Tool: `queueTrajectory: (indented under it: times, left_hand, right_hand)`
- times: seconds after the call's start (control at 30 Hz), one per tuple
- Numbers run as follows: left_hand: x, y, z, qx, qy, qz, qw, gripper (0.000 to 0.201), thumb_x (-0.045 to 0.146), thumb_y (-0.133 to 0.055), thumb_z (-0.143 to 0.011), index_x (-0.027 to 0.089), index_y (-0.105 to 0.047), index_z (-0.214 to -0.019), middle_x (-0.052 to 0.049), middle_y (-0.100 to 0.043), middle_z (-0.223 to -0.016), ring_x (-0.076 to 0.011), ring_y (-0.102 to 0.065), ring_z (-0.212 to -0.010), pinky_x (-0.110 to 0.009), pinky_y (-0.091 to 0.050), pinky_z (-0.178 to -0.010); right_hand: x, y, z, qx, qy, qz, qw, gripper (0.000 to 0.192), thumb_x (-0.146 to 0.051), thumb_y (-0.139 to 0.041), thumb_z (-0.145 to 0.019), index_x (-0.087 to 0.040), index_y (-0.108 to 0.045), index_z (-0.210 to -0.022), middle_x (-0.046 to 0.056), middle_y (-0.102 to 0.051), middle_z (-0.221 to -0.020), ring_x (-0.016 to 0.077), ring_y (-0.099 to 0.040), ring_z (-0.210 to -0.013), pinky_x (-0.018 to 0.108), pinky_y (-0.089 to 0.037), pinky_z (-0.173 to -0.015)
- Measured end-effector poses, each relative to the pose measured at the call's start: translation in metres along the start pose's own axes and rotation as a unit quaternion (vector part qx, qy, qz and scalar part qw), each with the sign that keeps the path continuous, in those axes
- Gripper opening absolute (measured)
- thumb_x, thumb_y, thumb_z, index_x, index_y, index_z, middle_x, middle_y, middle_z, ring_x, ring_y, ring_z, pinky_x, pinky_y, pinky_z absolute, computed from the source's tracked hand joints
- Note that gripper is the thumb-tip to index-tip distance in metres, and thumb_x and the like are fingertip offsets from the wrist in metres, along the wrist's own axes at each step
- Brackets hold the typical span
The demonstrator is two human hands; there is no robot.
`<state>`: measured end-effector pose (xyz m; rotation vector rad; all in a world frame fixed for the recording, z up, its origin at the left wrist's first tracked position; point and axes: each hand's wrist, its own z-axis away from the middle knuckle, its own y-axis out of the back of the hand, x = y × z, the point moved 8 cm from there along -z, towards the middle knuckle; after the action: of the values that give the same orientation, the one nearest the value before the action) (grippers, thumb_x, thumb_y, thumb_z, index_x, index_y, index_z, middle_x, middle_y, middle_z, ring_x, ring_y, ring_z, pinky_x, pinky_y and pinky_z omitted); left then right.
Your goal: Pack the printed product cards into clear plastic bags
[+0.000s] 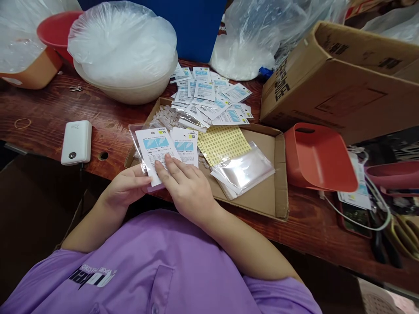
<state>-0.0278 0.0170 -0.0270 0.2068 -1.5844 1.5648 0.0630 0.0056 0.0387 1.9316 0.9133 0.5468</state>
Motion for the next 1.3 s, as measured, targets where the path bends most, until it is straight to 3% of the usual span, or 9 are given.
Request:
queueTrajectory:
  times: [0.1, 0.23, 0.4, 0.6, 0.77, 0.9, 1.0, 1.1, 1.3]
  left_hand:
    - [0.002, 0.007, 0.005, -0.036, 0.005, -0.026, 0.999, 0.053, 0.010, -0.070, -0.068, 0.020, -0.062, -0.119, -0.008, -0.059, -0.130, -0.0299, -0.048, -0.127, -0.040, -0.042, -0.104]
    - [0.001, 0.013, 0.005, -0.043, 0.009, -0.082, 0.996, 0.063, 0.007, -0.073, -0.066, 0.022, -0.056, -0.126, -0.010, -0.052, -0.138, -0.0307, -0.045, -0.130, -0.038, -0.046, -0.100]
    - [0.005, 0.002, 0.003, -0.098, -0.032, -0.121, 0.987, 0.065, 0.007, -0.069, -0.073, 0.026, -0.049, -0.131, -0.007, -0.046, -0.144, -0.0275, -0.038, -0.135, -0.038, -0.040, -0.106]
    - [0.012, 0.006, 0.003, -0.063, -0.088, -0.256, 0.961, 0.056, 0.015, -0.062, -0.082, 0.026, -0.046, -0.135, -0.007, -0.044, -0.145, -0.0263, -0.035, -0.137, -0.042, -0.029, -0.114]
    - [0.002, 0.005, 0.006, -0.126, -0.060, -0.293, 0.946, 0.045, 0.014, -0.051, -0.088, 0.026, -0.047, -0.132, -0.008, -0.057, -0.132, -0.0233, -0.051, -0.125, -0.041, -0.041, -0.105]
    - [0.006, 0.010, 0.003, -0.112, -0.072, -0.297, 0.945, 0.048, 0.012, -0.052, -0.086, 0.025, -0.047, -0.132, -0.008, -0.057, -0.132, -0.0222, -0.052, -0.124, -0.041, -0.040, -0.106]
    - [0.013, 0.006, -0.011, -0.114, -0.069, -0.285, 0.949, 0.058, 0.008, -0.056, -0.080, 0.025, -0.046, -0.134, -0.007, -0.052, -0.137, -0.0236, -0.048, -0.127, -0.042, -0.037, -0.108]
    - [0.024, -0.008, -0.042, -0.131, -0.051, -0.264, 0.954, 0.063, 0.006, -0.061, -0.071, 0.022, -0.049, -0.131, -0.010, -0.051, -0.139, -0.0284, -0.049, -0.126, -0.045, -0.041, -0.105]
    - [0.062, -0.028, -0.112, -0.118, -0.089, -0.314, 0.938, 0.068, 0.005, -0.058, -0.069, 0.016, -0.045, -0.134, -0.013, -0.048, -0.140, -0.0293, -0.045, -0.129, -0.045, -0.040, -0.105]
  right_hand:
    - [-0.003, -0.007, 0.000, -0.034, 0.023, -0.061, 0.997, 0.035, -0.020, -0.045, -0.093, -0.008, -0.057, -0.124, 0.014, -0.061, -0.125, 0.0227, -0.059, -0.115, 0.034, -0.052, -0.092]
    - [-0.001, -0.008, 0.002, -0.047, 0.048, -0.084, 0.994, 0.034, -0.027, -0.049, -0.093, -0.010, -0.060, -0.121, 0.014, -0.060, -0.127, 0.0242, -0.058, -0.117, 0.036, -0.052, -0.092]
    - [0.001, -0.005, -0.001, -0.019, 0.032, -0.075, 0.997, 0.031, -0.028, -0.053, -0.092, -0.013, -0.063, -0.117, 0.014, -0.062, -0.125, 0.0238, -0.061, -0.111, 0.036, -0.053, -0.088]
    - [0.004, -0.002, -0.003, 0.023, 0.014, -0.063, 0.998, 0.033, -0.031, -0.058, -0.089, -0.015, -0.062, -0.117, 0.010, -0.067, -0.118, 0.0220, -0.061, -0.108, 0.035, -0.049, -0.094]
    - [0.018, 0.000, -0.010, 0.055, -0.012, -0.043, 0.997, 0.045, -0.042, -0.058, -0.087, -0.012, -0.059, -0.120, 0.014, -0.065, -0.119, 0.0253, -0.057, -0.115, 0.040, -0.045, -0.101]
    - [0.018, -0.011, -0.013, 0.033, 0.024, -0.033, 0.999, 0.047, -0.041, -0.053, -0.090, -0.010, -0.055, -0.125, 0.018, -0.059, -0.128, 0.0276, -0.055, -0.119, 0.043, -0.047, -0.099]
    - [0.019, -0.019, -0.011, 0.017, 0.073, -0.025, 0.997, 0.040, -0.026, -0.048, -0.093, -0.007, -0.051, -0.129, 0.019, -0.057, -0.130, 0.0276, -0.054, -0.120, 0.041, -0.049, -0.097]
    - [0.037, -0.021, -0.017, -0.009, 0.085, 0.001, 0.996, 0.040, -0.014, -0.040, -0.094, -0.006, -0.049, -0.131, 0.019, -0.056, -0.130, 0.0266, -0.055, -0.120, 0.040, -0.050, -0.096]
    - [0.122, -0.023, -0.058, -0.020, -0.032, 0.041, 0.998, 0.041, -0.021, -0.033, -0.097, -0.019, -0.047, -0.135, 0.011, -0.052, -0.137, 0.0266, -0.054, -0.121, 0.047, -0.047, -0.097]
